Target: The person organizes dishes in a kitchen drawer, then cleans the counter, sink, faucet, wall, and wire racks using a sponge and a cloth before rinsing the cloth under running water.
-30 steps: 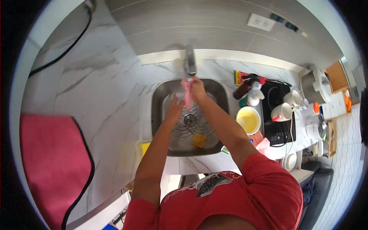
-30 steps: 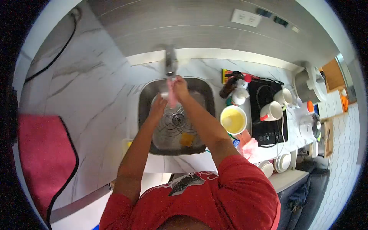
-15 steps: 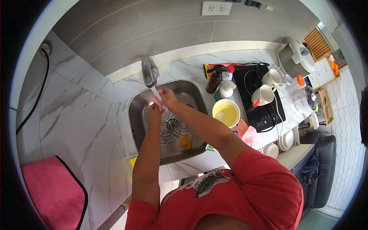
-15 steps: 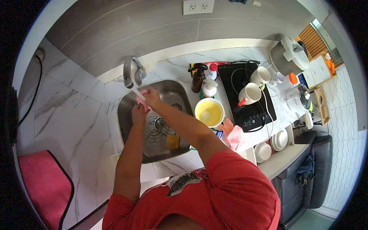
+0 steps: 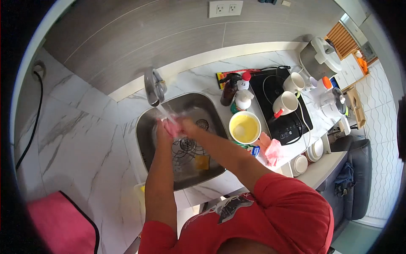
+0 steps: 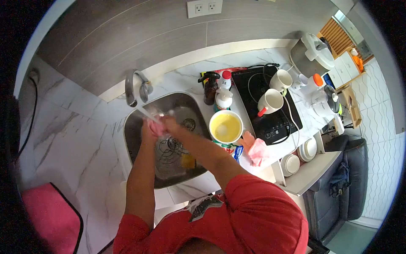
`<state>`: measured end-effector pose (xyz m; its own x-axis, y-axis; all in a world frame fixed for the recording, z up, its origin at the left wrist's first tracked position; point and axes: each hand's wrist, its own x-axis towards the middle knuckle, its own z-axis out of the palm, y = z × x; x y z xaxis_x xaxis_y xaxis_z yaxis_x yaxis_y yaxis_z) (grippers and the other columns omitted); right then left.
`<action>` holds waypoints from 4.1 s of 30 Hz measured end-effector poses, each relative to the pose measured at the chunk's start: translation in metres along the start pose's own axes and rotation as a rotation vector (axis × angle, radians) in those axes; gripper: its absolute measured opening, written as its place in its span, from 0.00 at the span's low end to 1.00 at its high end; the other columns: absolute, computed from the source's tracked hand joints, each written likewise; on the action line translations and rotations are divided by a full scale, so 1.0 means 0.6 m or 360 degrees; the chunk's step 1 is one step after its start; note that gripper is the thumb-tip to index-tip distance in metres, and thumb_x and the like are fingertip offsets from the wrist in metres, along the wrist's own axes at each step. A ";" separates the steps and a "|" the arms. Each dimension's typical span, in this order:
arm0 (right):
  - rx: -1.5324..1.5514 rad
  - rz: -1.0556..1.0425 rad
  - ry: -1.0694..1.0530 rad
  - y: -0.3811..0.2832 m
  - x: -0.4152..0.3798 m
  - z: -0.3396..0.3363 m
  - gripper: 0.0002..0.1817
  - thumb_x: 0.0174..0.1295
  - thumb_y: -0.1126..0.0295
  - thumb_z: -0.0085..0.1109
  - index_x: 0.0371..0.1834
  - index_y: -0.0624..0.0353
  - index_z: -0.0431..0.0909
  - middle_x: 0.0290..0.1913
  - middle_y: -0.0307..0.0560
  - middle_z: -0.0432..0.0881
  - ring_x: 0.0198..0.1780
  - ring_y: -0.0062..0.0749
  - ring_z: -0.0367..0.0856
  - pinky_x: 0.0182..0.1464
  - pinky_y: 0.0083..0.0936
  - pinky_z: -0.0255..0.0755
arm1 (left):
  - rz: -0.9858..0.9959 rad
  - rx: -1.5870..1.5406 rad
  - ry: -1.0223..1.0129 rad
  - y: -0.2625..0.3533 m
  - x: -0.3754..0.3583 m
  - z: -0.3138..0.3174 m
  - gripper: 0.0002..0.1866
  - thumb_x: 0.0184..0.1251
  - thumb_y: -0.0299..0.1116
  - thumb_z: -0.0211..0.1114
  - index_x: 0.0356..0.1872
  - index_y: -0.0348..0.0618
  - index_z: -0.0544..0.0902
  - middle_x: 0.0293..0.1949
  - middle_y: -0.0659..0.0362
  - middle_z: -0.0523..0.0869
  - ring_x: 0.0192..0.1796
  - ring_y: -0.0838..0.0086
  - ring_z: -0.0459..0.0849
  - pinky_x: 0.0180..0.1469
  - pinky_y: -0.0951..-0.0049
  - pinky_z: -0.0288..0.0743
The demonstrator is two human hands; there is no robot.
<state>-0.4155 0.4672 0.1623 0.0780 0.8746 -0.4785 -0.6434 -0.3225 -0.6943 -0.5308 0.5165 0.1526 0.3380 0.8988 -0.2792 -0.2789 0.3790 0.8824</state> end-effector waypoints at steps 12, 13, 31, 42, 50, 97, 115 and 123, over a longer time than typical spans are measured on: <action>-0.1559 -0.0288 0.0789 -0.052 -0.008 0.024 0.19 0.49 0.54 0.61 0.36 0.59 0.80 0.34 0.55 0.82 0.37 0.47 0.81 0.42 0.37 0.74 | -0.0712 -0.0552 -0.0008 -0.009 -0.012 0.077 0.19 0.67 0.47 0.51 0.50 0.45 0.73 0.44 0.58 0.79 0.44 0.67 0.79 0.43 0.68 0.76; -0.1474 -0.0313 0.0824 -0.043 0.012 0.008 0.19 0.51 0.54 0.59 0.38 0.58 0.79 0.34 0.53 0.82 0.37 0.45 0.81 0.42 0.35 0.75 | -0.0737 -0.0478 -0.0006 -0.028 0.008 0.056 0.19 0.67 0.47 0.50 0.50 0.45 0.74 0.45 0.58 0.79 0.45 0.66 0.79 0.44 0.67 0.76; -0.1586 -0.0890 0.0311 0.005 -0.070 0.095 0.17 0.50 0.55 0.60 0.26 0.60 0.78 0.24 0.52 0.78 0.29 0.44 0.79 0.33 0.38 0.70 | -0.0884 -0.0992 -0.0131 -0.026 -0.011 0.014 0.22 0.66 0.45 0.52 0.52 0.39 0.71 0.47 0.53 0.79 0.49 0.66 0.79 0.51 0.65 0.75; -0.0997 -0.0292 0.1061 -0.032 0.023 0.011 0.29 0.51 0.43 0.57 0.37 0.63 0.79 0.33 0.56 0.82 0.31 0.45 0.81 0.35 0.40 0.72 | -0.0640 -0.0866 -0.0172 -0.021 -0.003 0.028 0.20 0.67 0.44 0.50 0.52 0.39 0.72 0.47 0.53 0.79 0.49 0.65 0.79 0.51 0.64 0.75; -0.0930 -0.0584 0.0447 0.046 0.012 -0.004 0.22 0.56 0.49 0.55 0.33 0.59 0.82 0.29 0.54 0.80 0.24 0.42 0.78 0.26 0.37 0.69 | -0.0439 -0.0868 0.0011 -0.060 0.008 -0.045 0.14 0.65 0.42 0.52 0.41 0.41 0.76 0.37 0.56 0.81 0.40 0.65 0.80 0.44 0.62 0.76; -0.1140 -0.0090 -0.0408 -0.068 -0.030 0.018 0.25 0.59 0.44 0.47 0.39 0.56 0.76 0.42 0.49 0.78 0.38 0.38 0.78 0.37 0.35 0.73 | -0.0364 -0.0509 0.0035 0.057 -0.059 0.072 0.11 0.61 0.30 0.55 0.44 0.39 0.77 0.36 0.57 0.80 0.28 0.71 0.79 0.27 0.72 0.75; -0.1848 -0.0755 0.0659 0.006 0.016 -0.010 0.17 0.48 0.59 0.61 0.33 0.62 0.79 0.26 0.58 0.80 0.31 0.49 0.81 0.32 0.36 0.72 | -0.0646 -0.0183 0.0320 -0.043 -0.032 0.057 0.27 0.59 0.58 0.48 0.43 0.44 0.75 0.35 0.56 0.79 0.36 0.64 0.79 0.38 0.65 0.74; -0.0401 -0.0250 0.0435 0.040 0.040 -0.016 0.17 0.57 0.60 0.55 0.41 0.63 0.78 0.34 0.54 0.81 0.30 0.39 0.80 0.33 0.32 0.73 | -0.0497 -0.0788 0.0401 -0.012 -0.042 0.033 0.27 0.65 0.55 0.49 0.52 0.42 0.72 0.45 0.53 0.80 0.44 0.65 0.80 0.46 0.67 0.74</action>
<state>-0.4218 0.4770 0.1292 0.3818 0.8029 -0.4578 -0.4035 -0.3008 -0.8641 -0.5197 0.4868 0.1608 0.2658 0.7307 -0.6288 -0.6041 0.6346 0.4821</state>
